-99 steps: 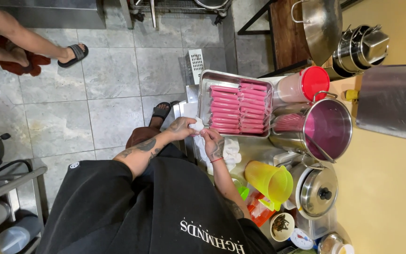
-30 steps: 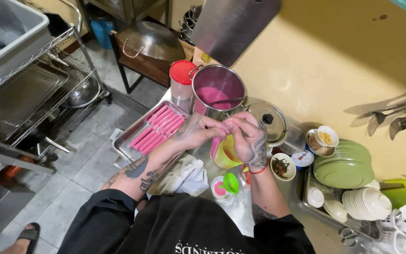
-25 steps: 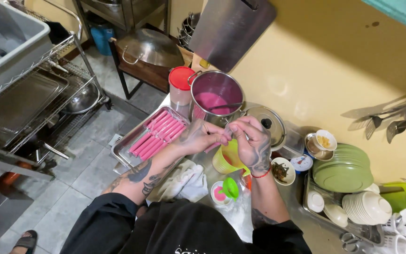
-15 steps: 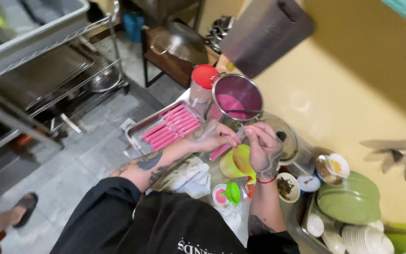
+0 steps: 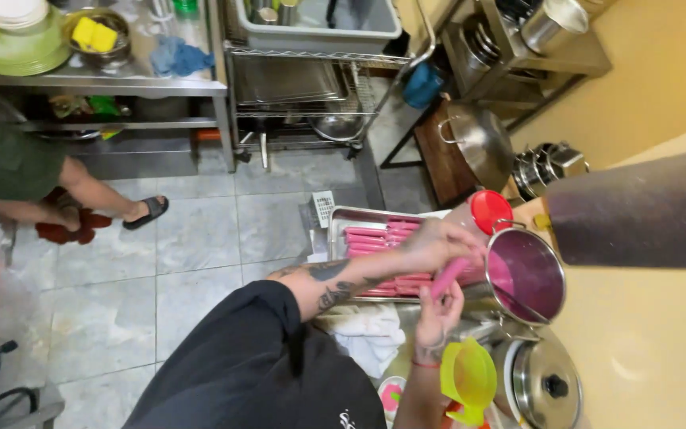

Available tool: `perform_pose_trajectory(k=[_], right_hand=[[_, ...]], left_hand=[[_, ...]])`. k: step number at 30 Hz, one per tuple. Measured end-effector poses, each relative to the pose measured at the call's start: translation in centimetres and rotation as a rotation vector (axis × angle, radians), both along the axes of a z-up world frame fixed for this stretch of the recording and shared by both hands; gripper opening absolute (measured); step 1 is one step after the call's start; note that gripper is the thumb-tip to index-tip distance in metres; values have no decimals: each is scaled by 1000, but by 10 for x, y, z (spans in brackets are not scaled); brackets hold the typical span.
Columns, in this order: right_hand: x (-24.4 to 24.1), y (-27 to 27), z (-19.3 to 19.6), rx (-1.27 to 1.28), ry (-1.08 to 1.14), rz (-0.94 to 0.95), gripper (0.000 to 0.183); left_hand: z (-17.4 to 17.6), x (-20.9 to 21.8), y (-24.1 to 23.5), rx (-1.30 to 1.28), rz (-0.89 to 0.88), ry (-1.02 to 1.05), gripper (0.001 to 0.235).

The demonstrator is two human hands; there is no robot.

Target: Filling small plastic bags with a pink liquid mixture using a funnel and a pitcher to prepare ice candy.

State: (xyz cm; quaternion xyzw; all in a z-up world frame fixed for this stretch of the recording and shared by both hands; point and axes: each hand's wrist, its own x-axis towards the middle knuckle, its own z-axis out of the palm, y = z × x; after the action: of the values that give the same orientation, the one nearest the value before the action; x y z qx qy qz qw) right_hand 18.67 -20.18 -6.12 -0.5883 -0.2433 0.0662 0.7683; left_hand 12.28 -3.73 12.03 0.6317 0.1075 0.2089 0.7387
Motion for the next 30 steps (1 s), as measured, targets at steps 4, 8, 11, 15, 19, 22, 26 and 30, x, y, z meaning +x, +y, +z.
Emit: perform_pose_trajectory(k=[4, 8, 11, 15, 19, 22, 26, 30], right_hand=[[-10, 35, 21, 60, -70, -163, 56], [-34, 68, 56, 198, -96, -3, 34], [-43, 85, 78, 322, 406, 534, 32], [-35, 99, 77, 466, 1163, 1054, 55], [-59, 114, 88, 346, 824, 894, 45], [-56, 122, 68, 316, 534, 726, 31], [-55, 133, 67, 220, 692, 699, 23], [-49, 143, 61, 176, 1132, 1079, 66]], left_hand=[[0, -5, 32, -79, 96, -109, 17], [43, -46, 61, -133, 201, -107, 16], [55, -68, 71, -158, 256, -102, 15], [36, -73, 89, -234, 265, 6, 15], [22, -83, 99, -194, 326, -20, 13], [18, -91, 108, -243, 371, -76, 13], [23, -105, 111, -230, 379, -84, 13], [22, -106, 116, -169, 350, -103, 13]])
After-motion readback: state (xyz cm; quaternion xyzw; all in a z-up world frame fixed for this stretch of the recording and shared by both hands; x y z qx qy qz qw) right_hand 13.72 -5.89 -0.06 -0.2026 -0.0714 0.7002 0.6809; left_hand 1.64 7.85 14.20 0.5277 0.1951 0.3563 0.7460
